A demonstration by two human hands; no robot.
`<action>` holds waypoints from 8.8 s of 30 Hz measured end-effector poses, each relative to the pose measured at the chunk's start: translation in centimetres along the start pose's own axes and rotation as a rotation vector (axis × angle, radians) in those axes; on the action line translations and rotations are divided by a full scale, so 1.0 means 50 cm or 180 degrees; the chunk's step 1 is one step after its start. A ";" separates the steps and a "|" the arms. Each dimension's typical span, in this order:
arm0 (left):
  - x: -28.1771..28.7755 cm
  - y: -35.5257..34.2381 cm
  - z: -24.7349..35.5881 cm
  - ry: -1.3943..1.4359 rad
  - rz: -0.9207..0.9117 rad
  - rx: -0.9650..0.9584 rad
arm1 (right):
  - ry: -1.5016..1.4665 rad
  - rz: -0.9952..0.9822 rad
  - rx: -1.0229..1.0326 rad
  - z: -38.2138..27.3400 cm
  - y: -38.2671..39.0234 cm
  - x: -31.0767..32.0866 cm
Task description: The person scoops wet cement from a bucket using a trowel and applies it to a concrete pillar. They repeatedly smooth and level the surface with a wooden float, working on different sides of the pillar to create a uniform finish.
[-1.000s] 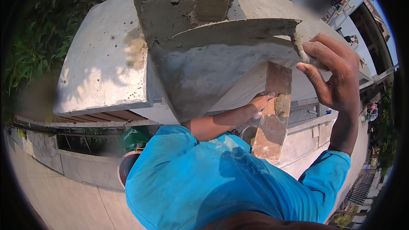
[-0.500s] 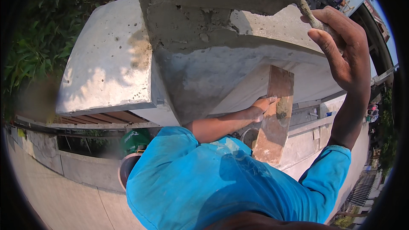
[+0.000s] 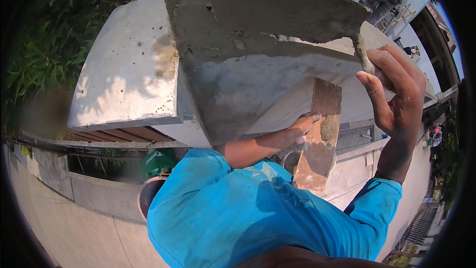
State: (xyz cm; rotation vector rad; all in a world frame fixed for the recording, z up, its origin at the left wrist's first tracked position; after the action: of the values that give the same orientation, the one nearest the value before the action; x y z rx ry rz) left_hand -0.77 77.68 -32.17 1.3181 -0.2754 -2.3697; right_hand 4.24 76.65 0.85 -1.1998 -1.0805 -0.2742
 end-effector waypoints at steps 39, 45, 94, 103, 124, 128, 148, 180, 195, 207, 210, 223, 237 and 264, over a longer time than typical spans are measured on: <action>0.012 -0.001 -0.033 -0.0079 -0.0341 -0.0564 | -0.0020 -0.0333 -0.0565 -0.022 0.090 -0.025; 0.014 -0.031 -0.044 0.0052 -0.0013 -0.0260 | 0.0280 0.0163 0.0207 0.014 0.063 -0.045; 0.006 -0.010 -0.029 -0.0079 0.0065 -0.0210 | 0.0870 -0.0459 -0.0105 -0.031 0.028 -0.051; -0.001 -0.008 -0.023 -0.0141 0.0155 -0.0091 | 0.1184 -0.0206 -0.0101 -0.018 0.032 -0.002; 0.008 -0.008 -0.045 -0.0062 -0.0146 -0.0320 | 0.0915 0.0215 0.0450 -0.020 0.067 -0.109; 0.011 -0.022 -0.056 0.0007 -0.0107 -0.0381 | 0.0587 -0.0049 0.0252 -0.004 0.030 -0.080; 0.026 -0.052 -0.074 0.0147 -0.0349 -0.0470 | 0.0347 -0.0380 -0.0165 -0.030 0.023 -0.118; 0.013 -0.050 -0.065 -0.0056 0.0021 -0.0200 | 0.0960 0.0157 0.0615 -0.025 0.016 -0.106; 0.000 -0.023 -0.045 0.0027 0.0164 -0.0012 | 0.0441 0.0136 0.0668 0.026 -0.050 -0.021; 0.004 -0.022 -0.045 0.0101 -0.0071 -0.0227 | 0.0190 0.0199 0.0397 0.050 -0.083 0.025; 0.001 -0.019 -0.041 0.0040 -0.0069 -0.0212 | 0.0324 0.0539 0.0661 0.035 -0.067 0.027; -0.003 -0.021 -0.043 0.0130 -0.0202 -0.0151 | 0.0470 0.0117 0.0547 0.003 -0.019 -0.060; -0.005 -0.015 -0.037 -0.0055 -0.0098 -0.0129 | 0.0271 0.0275 0.0560 0.026 -0.060 -0.020; -0.005 -0.007 -0.046 0.0034 -0.0028 -0.0333 | 0.0454 0.0557 0.0608 0.022 -0.057 -0.042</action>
State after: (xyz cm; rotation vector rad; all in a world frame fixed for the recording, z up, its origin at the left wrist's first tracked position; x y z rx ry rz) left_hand 1.18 78.16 -33.33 1.2855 -0.1408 -2.3496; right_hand 0.65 75.69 0.88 -1.0786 -0.8520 -0.1162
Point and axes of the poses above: each hand's wrist, its own y-axis away from the middle knuckle, its own x-axis out of the back of the hand, z = x × y, the point moved 1 cm from there along -y, towards the middle knuckle, and after that the axes turned 6 degrees about -y, right-handed, at the moved point
